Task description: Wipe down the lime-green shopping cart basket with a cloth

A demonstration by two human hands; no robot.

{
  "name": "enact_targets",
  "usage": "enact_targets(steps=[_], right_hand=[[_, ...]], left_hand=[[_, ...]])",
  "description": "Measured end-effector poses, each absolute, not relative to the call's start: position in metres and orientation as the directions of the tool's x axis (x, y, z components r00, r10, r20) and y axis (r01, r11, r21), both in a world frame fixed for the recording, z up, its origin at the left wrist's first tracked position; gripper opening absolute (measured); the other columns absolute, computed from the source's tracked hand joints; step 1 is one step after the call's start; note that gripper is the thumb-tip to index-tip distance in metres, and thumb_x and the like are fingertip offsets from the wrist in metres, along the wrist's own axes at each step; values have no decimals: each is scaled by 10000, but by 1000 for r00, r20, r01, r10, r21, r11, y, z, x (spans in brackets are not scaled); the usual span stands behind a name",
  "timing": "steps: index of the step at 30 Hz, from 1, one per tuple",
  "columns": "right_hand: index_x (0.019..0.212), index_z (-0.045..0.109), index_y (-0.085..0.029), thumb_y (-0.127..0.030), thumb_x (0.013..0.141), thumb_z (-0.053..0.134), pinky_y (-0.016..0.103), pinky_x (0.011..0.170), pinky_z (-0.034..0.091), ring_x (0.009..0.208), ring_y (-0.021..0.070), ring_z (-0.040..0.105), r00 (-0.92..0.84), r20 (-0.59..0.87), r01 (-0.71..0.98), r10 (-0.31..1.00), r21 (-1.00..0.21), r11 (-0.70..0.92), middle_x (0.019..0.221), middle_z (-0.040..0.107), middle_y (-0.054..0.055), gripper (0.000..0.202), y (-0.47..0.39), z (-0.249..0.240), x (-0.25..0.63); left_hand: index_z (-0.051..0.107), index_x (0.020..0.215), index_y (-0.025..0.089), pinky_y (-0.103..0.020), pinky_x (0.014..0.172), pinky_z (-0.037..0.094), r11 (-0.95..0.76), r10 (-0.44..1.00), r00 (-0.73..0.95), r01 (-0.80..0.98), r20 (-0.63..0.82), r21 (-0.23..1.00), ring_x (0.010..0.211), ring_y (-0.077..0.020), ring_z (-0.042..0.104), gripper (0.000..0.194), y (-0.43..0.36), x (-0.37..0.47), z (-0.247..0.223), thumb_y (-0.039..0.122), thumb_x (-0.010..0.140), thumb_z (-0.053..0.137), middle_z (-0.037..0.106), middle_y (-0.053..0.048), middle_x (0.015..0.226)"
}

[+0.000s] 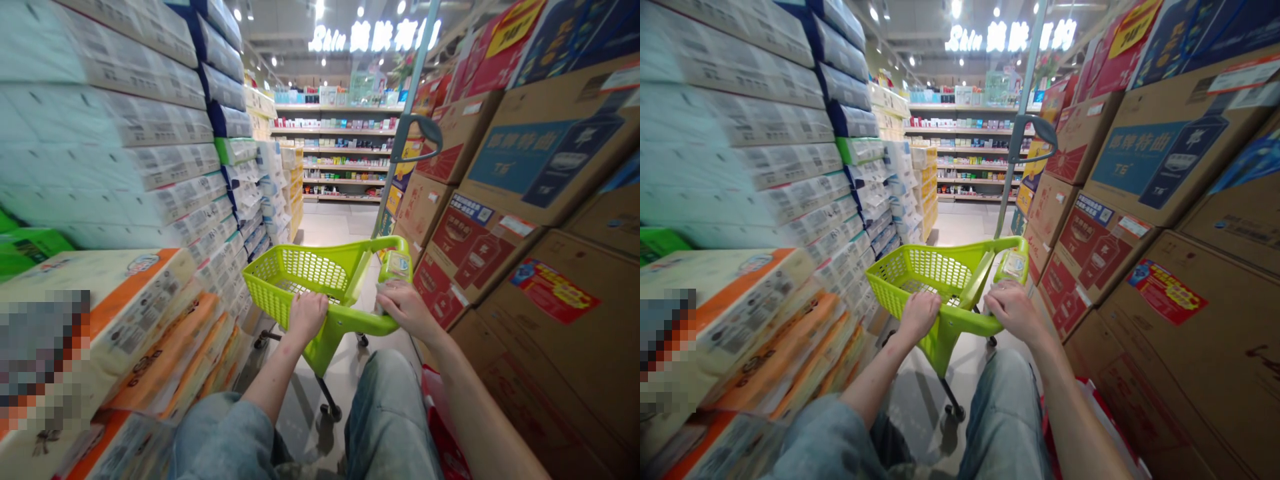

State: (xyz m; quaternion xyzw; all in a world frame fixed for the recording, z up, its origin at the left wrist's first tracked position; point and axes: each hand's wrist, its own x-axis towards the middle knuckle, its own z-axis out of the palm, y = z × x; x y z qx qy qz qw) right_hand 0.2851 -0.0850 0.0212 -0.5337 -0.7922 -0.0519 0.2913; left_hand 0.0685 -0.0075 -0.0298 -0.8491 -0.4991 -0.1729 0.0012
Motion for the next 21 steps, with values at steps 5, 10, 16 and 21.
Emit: enact_targets(steps=[5, 10, 16, 21], right_hand=[[653, 585, -192, -345, 873, 442, 351, 749, 326, 703, 191, 523, -53, 602, 995, 796, -32, 91, 645, 610, 60, 304, -110, 18, 229], [685, 571, -168, -227, 869, 431, 355, 641, 295, 648, 215, 513, 12, 644, 987, 765, 115, -113, 649, 594, 106, 239, -107, 9, 192], [705, 596, -166, -221, 869, 448, 315, 583, 296, 631, 201, 572, -20, 511, 990, 859, 127, -52, 671, 636, 89, 227, -102, 11, 200], [745, 627, -219, -286, 896, 419, 255, 564, 332, 664, 155, 606, 50, 387, 987, 921, -157, 12, 735, 676, 20, 266, -91, 18, 231]], left_hand=[[610, 813, 178, -382, 953, 293, -462, 872, 405, 867, 275, 188, 928, -195, 528, 392, -12, 70, -31, 271, 918, 244, 635, -62, 873], [606, 827, 186, -390, 940, 290, -470, 865, 411, 865, 288, 176, 936, -199, 516, 353, -22, 74, -31, 267, 917, 275, 637, -70, 894], [616, 829, 168, -394, 888, 311, -519, 839, 461, 838, 289, 171, 899, -208, 532, 379, -26, 77, -28, 297, 919, 271, 646, -86, 874], [635, 793, 161, -346, 812, 358, -579, 810, 539, 796, 231, 175, 869, -201, 554, 426, -19, 79, -25, 332, 916, 264, 652, -87, 855]])
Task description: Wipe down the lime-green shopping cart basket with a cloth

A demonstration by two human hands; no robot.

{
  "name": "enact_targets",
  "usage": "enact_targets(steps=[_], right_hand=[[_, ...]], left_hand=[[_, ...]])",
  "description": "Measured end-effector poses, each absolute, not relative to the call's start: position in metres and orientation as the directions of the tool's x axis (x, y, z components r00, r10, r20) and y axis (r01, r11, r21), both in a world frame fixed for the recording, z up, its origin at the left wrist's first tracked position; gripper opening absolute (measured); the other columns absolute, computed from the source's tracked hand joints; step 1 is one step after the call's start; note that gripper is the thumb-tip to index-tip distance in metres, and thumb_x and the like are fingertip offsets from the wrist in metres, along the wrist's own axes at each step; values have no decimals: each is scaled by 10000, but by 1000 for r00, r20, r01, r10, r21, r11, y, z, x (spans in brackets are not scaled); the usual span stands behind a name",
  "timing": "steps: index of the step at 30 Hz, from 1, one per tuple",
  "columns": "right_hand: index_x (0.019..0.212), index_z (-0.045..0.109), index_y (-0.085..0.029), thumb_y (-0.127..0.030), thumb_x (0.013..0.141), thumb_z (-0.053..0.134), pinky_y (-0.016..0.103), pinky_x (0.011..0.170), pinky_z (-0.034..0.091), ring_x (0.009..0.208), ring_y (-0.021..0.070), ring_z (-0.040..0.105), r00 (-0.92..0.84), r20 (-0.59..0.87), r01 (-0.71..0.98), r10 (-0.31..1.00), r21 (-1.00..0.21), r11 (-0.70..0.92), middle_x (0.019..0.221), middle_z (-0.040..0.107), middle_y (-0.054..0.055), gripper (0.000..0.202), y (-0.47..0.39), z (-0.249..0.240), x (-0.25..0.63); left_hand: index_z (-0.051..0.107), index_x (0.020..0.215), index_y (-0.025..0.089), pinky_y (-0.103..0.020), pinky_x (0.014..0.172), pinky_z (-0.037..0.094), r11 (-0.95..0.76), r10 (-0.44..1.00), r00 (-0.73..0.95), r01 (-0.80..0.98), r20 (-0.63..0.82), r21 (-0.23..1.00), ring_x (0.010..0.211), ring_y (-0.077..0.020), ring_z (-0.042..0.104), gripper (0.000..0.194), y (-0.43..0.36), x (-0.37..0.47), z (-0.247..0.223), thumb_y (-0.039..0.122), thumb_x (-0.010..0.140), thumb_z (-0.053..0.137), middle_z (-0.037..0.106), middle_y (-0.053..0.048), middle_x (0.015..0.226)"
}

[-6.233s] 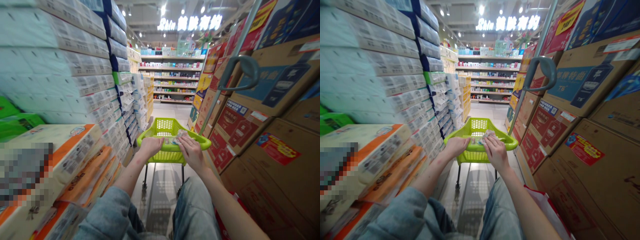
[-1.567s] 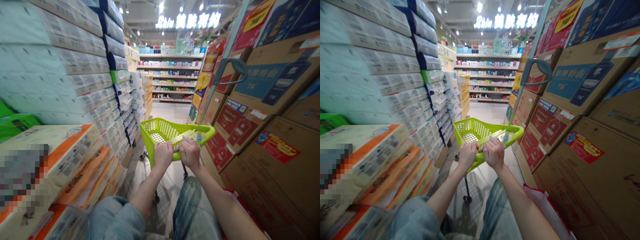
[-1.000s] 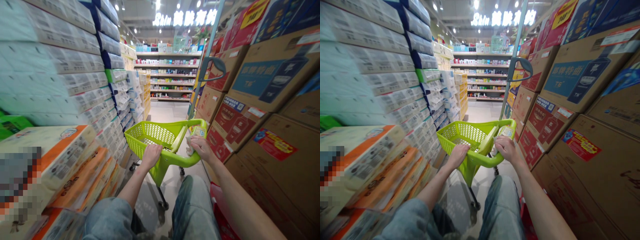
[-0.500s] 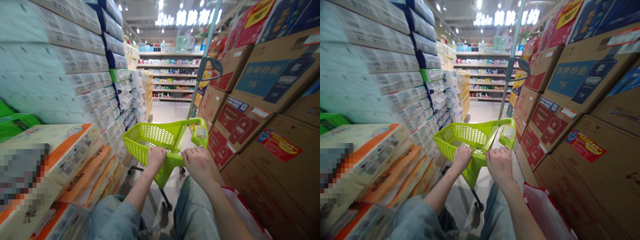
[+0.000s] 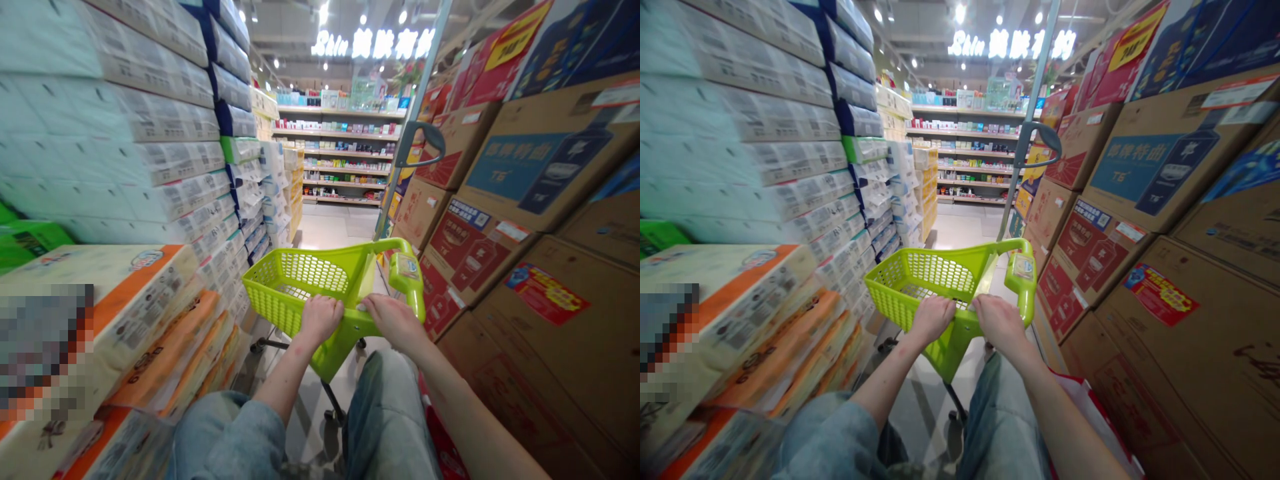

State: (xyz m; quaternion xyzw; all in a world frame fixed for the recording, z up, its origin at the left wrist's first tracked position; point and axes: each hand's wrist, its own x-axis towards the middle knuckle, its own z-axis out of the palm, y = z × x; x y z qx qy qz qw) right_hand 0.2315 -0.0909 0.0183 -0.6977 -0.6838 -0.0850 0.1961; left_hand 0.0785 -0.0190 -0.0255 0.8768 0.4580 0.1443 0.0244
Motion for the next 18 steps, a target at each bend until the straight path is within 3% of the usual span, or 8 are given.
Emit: enact_targets(steps=[2, 4, 7, 10, 13, 18], right_hand=[[786, 631, -222, -288, 908, 383, 238, 601, 367, 717, 143, 610, 82, 415, 951, 906, -304, 53, 777, 677, 12, 284, -79, 23, 244], [809, 625, -203, -288, 920, 340, 237, 660, 389, 763, 144, 604, 131, 469, 931, 874, -360, 53, 799, 667, 31, 317, -65, 26, 254], [871, 617, -180, -346, 911, 362, 262, 741, 394, 843, 172, 581, 140, 464, 956, 875, -294, 2, 861, 644, 77, 306, -48, 25, 259], [989, 609, -158, -388, 867, 449, 287, 794, 394, 935, 206, 558, -10, 236, 979, 972, -195, 58, 979, 622, 117, 306, -40, 17, 255], [1068, 596, -131, -323, 871, 431, 298, 846, 389, 1029, 221, 523, -198, 22, 967, 980, -157, 199, 1119, 576, 147, 320, -40, 10, 251], [1013, 649, -142, -241, 892, 388, 272, 864, 390, 1010, 193, 516, -255, -9, 959, 967, -135, 251, 1161, 538, 138, 304, -40, 17, 256]], left_hand=[[642, 781, 165, -330, 799, 363, -582, 809, 542, 793, 225, 182, 867, -195, 558, 442, -17, 80, -25, 336, 916, 257, 655, -84, 852], [646, 769, 169, -325, 794, 364, -579, 811, 536, 795, 236, 183, 864, -192, 558, 462, -16, 81, -26, 340, 919, 244, 658, -79, 840], [642, 758, 169, -329, 782, 363, -590, 800, 539, 786, 263, 184, 848, -194, 558, 473, -16, 83, -28, 348, 922, 236, 659, -74, 827], [636, 751, 177, -337, 772, 362, -604, 789, 545, 773, 284, 195, 835, -198, 557, 480, -16, 84, -31, 354, 926, 225, 660, -66, 826], [637, 752, 178, -338, 781, 357, -602, 792, 539, 768, 286, 217, 844, -199, 554, 493, -17, 83, -33, 372, 928, 220, 660, -70, 835], [637, 764, 183, -328, 789, 351, -606, 790, 544, 764, 283, 222, 850, -190, 547, 497, -18, 81, -34, 388, 929, 216, 653, -65, 837]])
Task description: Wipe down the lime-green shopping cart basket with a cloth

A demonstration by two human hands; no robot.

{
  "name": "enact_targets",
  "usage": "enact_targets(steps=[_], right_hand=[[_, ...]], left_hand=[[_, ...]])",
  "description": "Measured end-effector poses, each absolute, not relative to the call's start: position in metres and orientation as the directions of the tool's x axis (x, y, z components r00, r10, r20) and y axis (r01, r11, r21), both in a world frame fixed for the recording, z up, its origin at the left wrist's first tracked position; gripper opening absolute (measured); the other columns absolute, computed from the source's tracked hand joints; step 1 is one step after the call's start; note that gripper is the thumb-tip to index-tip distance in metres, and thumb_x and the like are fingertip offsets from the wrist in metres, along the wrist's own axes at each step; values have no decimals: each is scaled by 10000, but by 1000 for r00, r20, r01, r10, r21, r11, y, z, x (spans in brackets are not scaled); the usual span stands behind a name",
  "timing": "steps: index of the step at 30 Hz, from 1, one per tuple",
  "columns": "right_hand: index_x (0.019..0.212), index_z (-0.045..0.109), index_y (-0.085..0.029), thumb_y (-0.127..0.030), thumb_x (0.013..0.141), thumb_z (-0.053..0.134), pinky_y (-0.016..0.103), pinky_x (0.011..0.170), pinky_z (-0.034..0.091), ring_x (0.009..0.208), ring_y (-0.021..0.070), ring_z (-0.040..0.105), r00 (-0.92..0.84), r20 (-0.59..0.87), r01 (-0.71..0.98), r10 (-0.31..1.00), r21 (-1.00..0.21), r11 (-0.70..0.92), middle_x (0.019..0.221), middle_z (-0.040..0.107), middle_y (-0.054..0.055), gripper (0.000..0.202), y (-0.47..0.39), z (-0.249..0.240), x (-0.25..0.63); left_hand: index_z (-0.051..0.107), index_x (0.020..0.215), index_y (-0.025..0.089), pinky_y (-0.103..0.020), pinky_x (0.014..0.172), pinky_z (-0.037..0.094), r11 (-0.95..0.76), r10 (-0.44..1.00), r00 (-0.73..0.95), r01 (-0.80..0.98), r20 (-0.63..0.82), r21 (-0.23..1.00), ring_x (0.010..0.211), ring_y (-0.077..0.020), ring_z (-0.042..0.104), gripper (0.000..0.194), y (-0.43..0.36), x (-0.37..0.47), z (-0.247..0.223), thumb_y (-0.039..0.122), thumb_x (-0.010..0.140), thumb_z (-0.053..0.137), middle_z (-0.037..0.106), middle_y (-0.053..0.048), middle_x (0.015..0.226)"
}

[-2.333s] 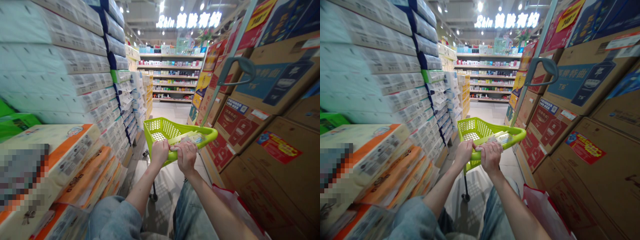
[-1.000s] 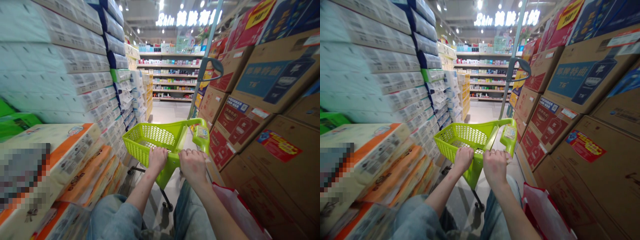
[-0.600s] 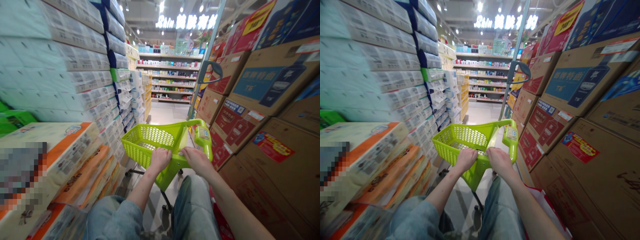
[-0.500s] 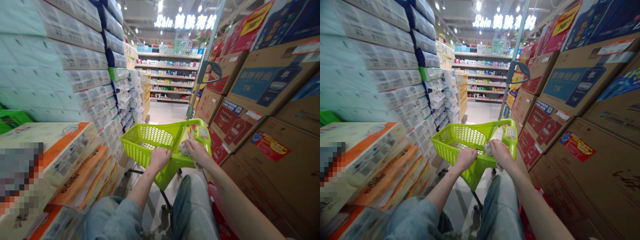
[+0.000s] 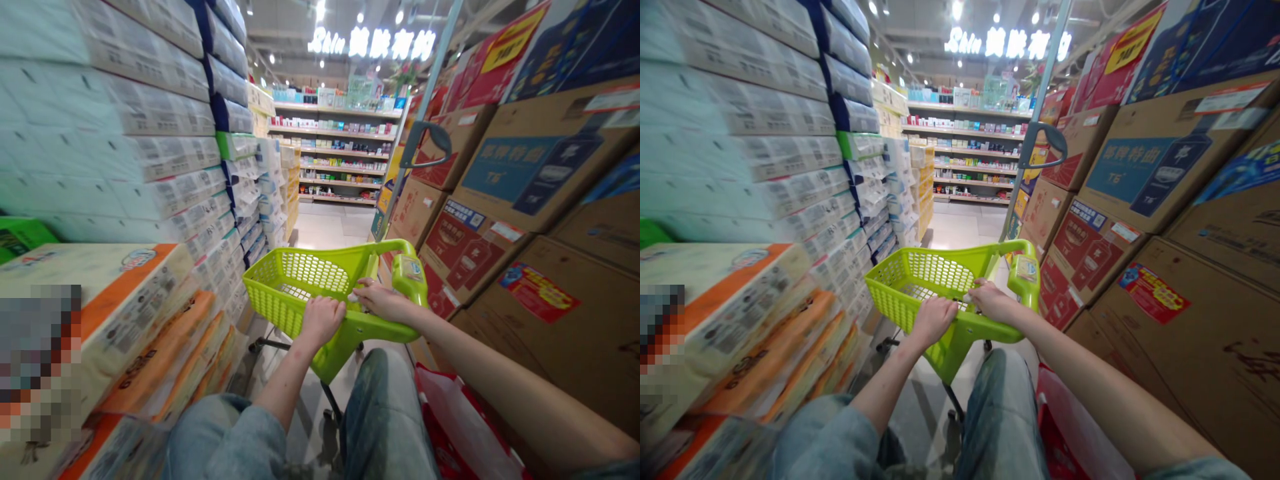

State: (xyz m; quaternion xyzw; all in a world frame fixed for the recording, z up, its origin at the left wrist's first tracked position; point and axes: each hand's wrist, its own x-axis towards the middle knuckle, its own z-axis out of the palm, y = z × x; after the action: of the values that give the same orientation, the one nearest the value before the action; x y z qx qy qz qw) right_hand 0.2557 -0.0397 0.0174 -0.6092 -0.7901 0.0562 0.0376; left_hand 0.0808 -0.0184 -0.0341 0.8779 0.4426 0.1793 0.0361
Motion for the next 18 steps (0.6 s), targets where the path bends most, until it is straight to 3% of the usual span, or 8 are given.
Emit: enact_targets(steps=[4, 7, 11, 18], right_hand=[[909, 701, -203, -302, 868, 471, 292, 840, 386, 1005, 226, 491, -184, 93, 983, 979, 11, 184, 1012, 555, 120, 254, -37, 24, 260], [924, 684, -188, -261, 863, 479, 255, 772, 396, 890, 185, 528, -172, 54, 985, 984, 28, 171, 945, 554, 104, 226, -33, 23, 259], [1009, 595, -131, -177, 856, 457, 224, 723, 394, 838, 155, 553, -101, 14, 995, 995, 20, 101, 986, 565, 109, 211, -20, 25, 260], [1037, 562, -83, -107, 742, 583, 255, 743, 413, 896, 206, 575, 95, -39, 994, 995, 64, -93, 1074, 552, 156, 297, 24, 37, 270]], left_hand=[[625, 752, 183, -326, 778, 348, -609, 786, 546, 765, 291, 210, 836, -189, 544, 498, -19, 81, -34, 389, 932, 209, 647, -61, 821], [618, 750, 180, -324, 779, 343, -608, 787, 544, 764, 290, 218, 834, -187, 540, 487, -19, 81, -33, 383, 933, 214, 644, -62, 820], [605, 755, 183, -324, 773, 335, -609, 785, 541, 761, 301, 223, 836, -186, 534, 471, -20, 81, -34, 371, 935, 213, 640, -58, 813], [589, 752, 195, -328, 763, 321, -624, 772, 551, 751, 316, 216, 831, -184, 527, 460, -19, 79, -37, 366, 938, 205, 637, -38, 801]])
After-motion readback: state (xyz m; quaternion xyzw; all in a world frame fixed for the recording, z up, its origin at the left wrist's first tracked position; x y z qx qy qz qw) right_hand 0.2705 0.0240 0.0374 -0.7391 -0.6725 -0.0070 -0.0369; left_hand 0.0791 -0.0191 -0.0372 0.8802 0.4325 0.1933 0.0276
